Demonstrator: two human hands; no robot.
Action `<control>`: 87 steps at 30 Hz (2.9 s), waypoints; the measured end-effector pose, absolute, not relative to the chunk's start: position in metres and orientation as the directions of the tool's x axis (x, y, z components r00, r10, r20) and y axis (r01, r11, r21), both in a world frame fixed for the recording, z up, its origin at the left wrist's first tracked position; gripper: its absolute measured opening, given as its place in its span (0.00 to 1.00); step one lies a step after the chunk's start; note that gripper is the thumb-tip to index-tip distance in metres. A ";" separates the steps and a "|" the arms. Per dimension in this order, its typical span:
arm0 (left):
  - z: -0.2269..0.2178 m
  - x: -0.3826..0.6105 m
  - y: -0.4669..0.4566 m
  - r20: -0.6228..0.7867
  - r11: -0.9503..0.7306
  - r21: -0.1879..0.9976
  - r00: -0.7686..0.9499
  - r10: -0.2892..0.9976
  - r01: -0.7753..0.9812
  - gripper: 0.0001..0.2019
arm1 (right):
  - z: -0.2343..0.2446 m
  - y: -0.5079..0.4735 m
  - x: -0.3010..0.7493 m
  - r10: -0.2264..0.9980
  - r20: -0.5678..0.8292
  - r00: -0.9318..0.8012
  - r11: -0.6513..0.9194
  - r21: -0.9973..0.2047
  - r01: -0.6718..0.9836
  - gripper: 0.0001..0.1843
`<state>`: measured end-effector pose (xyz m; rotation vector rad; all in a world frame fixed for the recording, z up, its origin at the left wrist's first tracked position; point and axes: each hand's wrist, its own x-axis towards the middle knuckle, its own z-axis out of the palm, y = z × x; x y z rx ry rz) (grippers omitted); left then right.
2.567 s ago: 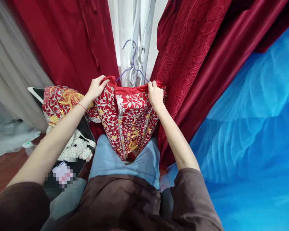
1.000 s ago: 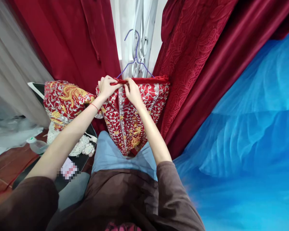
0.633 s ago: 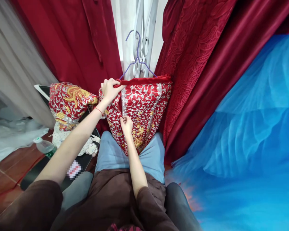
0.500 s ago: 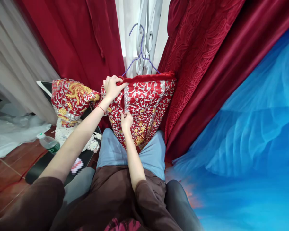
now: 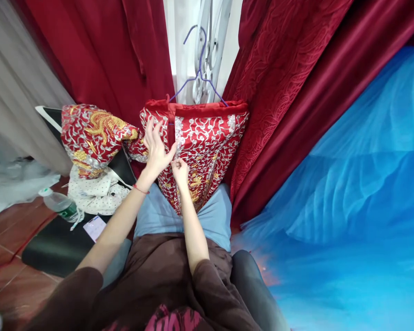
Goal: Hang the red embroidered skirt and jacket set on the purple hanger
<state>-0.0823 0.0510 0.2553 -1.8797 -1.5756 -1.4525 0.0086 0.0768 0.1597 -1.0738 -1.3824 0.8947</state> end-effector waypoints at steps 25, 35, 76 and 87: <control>0.162 -0.066 0.036 0.208 0.103 0.337 -0.181 0.961 0.936 0.18 | 0.178 0.055 0.002 0.994 0.091 0.064 0.100 -0.981 -0.167 0.11; 0.166 -0.064 0.025 0.193 0.099 0.291 -0.159 0.968 0.952 0.22 | 0.230 0.070 -0.012 0.963 0.234 0.132 0.263 -0.925 -0.276 0.11; 0.298 -0.100 0.142 0.895 -0.363 0.384 -0.245 0.374 0.849 0.05 | 0.311 0.173 0.030 0.407 0.889 -0.208 0.634 -0.112 0.765 0.12; 0.263 -0.088 0.106 0.817 -0.296 0.366 -0.153 0.556 0.882 0.12 | 0.271 0.148 0.031 0.481 0.869 -0.117 0.605 -0.233 0.762 0.10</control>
